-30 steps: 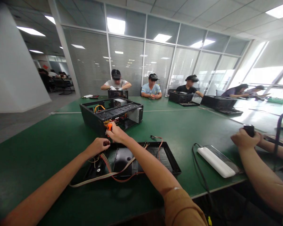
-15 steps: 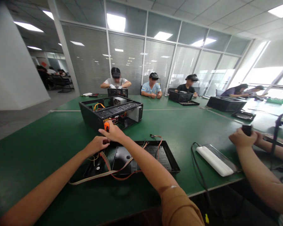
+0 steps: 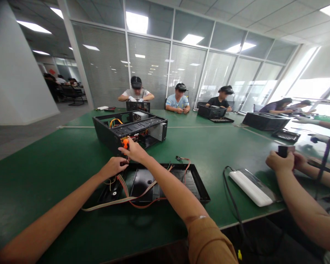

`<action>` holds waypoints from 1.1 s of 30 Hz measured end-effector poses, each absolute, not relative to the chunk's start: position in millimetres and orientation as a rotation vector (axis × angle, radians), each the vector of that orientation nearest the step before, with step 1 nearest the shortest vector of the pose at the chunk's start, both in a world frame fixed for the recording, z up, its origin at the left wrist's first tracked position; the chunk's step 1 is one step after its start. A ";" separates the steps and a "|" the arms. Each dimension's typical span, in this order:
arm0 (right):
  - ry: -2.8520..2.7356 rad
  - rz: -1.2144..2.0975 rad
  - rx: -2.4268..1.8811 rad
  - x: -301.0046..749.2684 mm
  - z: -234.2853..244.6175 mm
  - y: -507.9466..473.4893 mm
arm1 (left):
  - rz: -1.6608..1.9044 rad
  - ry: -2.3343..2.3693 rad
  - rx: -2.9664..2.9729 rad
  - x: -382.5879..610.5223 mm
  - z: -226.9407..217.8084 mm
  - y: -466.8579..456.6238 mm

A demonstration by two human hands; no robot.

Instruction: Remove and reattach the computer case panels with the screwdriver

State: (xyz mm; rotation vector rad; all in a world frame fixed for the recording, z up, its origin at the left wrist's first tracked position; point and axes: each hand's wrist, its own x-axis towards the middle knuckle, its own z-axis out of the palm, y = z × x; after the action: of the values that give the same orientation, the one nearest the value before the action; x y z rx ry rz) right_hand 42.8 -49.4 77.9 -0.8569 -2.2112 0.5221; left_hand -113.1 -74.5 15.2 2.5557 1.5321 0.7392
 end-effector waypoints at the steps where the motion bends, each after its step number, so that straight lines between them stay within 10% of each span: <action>1: -2.212 0.515 -0.856 42.8 77.9 -50.1 | 0.741 1.536 2.559 -112.9 14.8 -74.4; 24: -2.209 0.410 -0.810 38.5 69.6 -49.9 | 0.759 1.536 2.574 -112.4 12.3 -74.5; 33: -2.464 -0.196 -0.908 123.7 114.8 -153.9 | 0.617 1.467 2.715 -102.1 29.0 -88.8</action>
State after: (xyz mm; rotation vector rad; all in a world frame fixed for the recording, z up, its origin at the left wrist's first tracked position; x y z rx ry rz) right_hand 123.7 -153.9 114.8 -0.9076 -2.4642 -0.1963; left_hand -102.1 -88.8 29.0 2.7151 1.4668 0.6166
